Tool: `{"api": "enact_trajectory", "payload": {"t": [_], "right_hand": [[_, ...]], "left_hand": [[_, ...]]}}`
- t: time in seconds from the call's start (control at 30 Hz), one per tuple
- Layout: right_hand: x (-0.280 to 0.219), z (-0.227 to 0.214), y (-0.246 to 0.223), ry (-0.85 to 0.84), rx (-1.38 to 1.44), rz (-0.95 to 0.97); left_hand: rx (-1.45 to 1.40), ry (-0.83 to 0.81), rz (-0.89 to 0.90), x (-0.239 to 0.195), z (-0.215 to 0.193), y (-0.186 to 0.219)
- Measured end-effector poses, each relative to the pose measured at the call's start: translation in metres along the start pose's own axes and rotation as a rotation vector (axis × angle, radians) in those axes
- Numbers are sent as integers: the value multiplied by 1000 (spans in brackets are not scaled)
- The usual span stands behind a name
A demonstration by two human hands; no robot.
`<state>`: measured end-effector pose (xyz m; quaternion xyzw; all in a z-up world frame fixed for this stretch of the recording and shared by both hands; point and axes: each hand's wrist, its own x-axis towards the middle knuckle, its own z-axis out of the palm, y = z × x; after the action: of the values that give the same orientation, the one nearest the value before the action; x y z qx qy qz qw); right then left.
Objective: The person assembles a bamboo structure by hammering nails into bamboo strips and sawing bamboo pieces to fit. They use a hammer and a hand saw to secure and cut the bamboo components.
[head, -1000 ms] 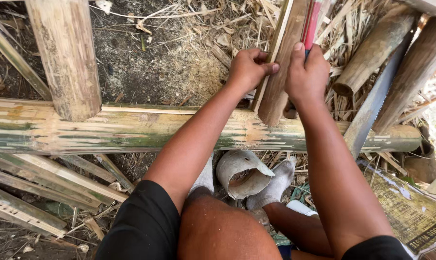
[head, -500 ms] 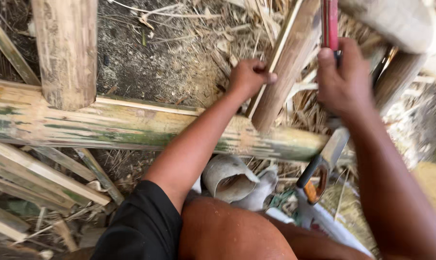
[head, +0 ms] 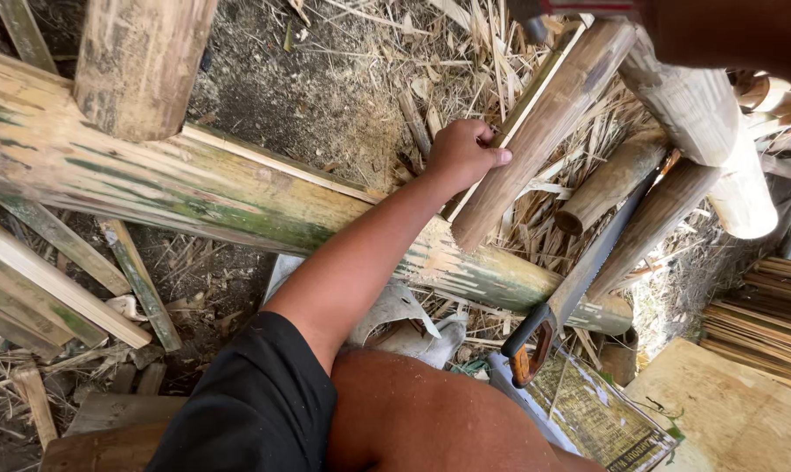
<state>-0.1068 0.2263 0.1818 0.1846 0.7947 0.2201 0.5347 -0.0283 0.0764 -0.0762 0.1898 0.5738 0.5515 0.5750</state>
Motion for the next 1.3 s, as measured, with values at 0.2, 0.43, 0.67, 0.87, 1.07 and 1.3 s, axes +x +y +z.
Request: {"api": "enact_trajectory", "payload": {"t": [0.2,0.43,0.67,0.87,1.07,1.3], "right_hand": [[19,11,9,12,14,-23],[28,27,27,125,103,-60],[10,37,39,383,154,-180],[30,41,23,272,159,-88],[7,46,33,392,178,-156],[17,44,28,389,186,-135]], "left_hand": [[-16,-12,2,-2,-3,4],[2,-9,-42,-4,-4,9],[-9,-3,-8,-5,-3,7],[12,39,2,-8,-2,7],[-27,9,59,-12,-2,3],[25,-109,24,-17,-12,-5]]}}
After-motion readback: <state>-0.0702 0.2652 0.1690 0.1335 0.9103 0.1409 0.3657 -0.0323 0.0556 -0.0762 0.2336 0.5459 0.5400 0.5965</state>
